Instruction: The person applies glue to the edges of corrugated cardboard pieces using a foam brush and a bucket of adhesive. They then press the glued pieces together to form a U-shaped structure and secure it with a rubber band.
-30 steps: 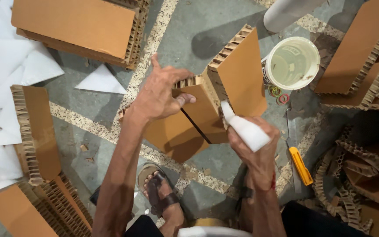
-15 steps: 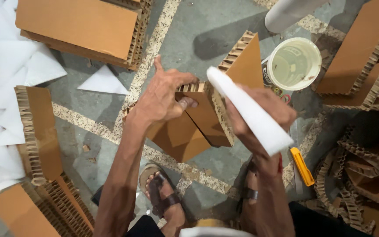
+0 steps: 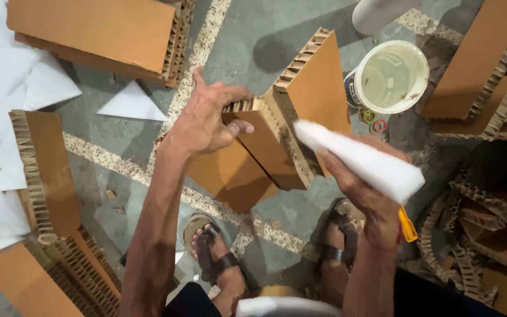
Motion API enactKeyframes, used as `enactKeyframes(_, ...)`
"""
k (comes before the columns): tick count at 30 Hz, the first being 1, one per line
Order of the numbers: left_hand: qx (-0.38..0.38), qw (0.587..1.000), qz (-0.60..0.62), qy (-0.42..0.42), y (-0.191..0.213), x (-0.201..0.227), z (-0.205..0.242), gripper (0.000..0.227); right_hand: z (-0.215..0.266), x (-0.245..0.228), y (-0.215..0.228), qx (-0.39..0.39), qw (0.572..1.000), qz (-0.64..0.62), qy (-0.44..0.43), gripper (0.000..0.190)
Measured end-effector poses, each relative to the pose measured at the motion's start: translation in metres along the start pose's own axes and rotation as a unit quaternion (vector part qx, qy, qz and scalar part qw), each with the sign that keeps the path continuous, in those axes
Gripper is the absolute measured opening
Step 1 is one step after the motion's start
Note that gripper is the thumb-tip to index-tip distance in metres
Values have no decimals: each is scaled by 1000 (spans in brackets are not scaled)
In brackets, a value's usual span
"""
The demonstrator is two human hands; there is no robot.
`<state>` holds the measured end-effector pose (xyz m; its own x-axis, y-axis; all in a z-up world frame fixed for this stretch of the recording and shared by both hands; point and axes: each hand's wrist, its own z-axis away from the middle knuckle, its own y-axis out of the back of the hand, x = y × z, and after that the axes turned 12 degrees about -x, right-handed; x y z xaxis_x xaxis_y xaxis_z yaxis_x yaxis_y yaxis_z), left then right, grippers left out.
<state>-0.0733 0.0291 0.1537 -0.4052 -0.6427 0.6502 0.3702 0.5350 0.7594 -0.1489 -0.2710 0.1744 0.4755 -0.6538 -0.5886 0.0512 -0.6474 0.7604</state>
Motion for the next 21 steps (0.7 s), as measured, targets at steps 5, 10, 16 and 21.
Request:
enactKeyframes(5,-93,989,2,116,3,0,-5,54,-20,4,-14,-12,991,-132,-35,20)
enactKeyframes(10,-55,998,-4,44,1,-7,-4,53,13,18,-24,-91,975,-110,-172,19)
enactKeyframes(16,-93,988,8,121,7,-5,-9,53,18,5,-6,-70,928,-247,-269,26)
enactKeyframes(21,-74,993,10,92,6,-11,-10,58,-11,-1,-10,-16,960,-242,-138,23)
